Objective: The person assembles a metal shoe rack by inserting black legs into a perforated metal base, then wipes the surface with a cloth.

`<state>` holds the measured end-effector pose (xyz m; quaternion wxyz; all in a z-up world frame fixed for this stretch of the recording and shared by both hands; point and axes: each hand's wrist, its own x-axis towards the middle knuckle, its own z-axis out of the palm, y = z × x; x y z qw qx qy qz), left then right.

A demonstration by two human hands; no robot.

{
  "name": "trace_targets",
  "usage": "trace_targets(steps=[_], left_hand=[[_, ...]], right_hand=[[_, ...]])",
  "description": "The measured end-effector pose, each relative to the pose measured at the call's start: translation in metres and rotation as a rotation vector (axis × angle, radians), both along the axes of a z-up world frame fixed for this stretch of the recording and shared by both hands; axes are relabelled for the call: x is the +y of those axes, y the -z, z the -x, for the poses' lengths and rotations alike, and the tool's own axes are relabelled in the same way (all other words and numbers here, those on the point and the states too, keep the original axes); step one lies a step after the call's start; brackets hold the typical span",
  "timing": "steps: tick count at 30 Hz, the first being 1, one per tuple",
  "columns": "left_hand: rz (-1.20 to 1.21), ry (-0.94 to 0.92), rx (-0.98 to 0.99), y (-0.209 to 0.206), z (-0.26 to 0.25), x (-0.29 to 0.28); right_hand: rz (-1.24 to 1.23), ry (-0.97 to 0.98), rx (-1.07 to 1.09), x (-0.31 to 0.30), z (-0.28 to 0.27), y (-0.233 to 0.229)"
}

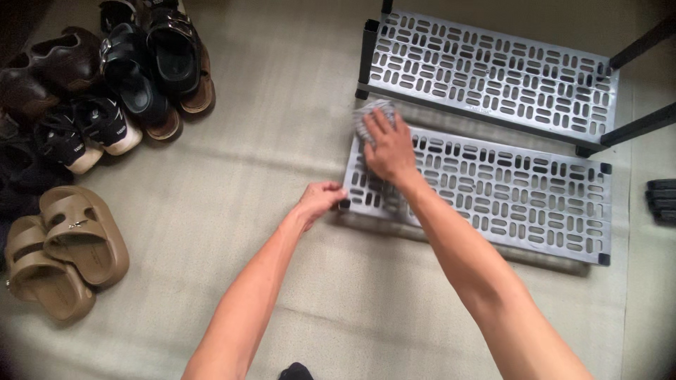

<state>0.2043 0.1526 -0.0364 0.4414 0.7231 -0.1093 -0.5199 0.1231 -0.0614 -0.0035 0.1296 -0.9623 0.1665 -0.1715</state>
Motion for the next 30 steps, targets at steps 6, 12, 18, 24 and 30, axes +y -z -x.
trace_targets(steps=[6, 12, 18, 24, 30], left_hand=[[-0.08, 0.247, -0.01, 0.001, -0.005, 0.007], [0.156, -0.123, -0.136, 0.026, -0.012, -0.038], [0.224, -0.165, 0.06, 0.015, 0.014, -0.064], [0.475, -0.152, -0.133, -0.045, 0.037, -0.086], [0.699, -0.198, -0.099, -0.105, 0.068, -0.121]], right_hand=[[-0.085, 0.043, -0.078, -0.011, 0.022, 0.001], [-0.178, -0.132, -0.13, 0.029, 0.062, -0.002], [-0.106, -0.022, -0.105, 0.011, 0.098, -0.02], [-0.049, 0.317, -0.189, -0.036, 0.138, -0.064], [0.037, 0.327, -0.272, -0.033, 0.146, -0.121]])
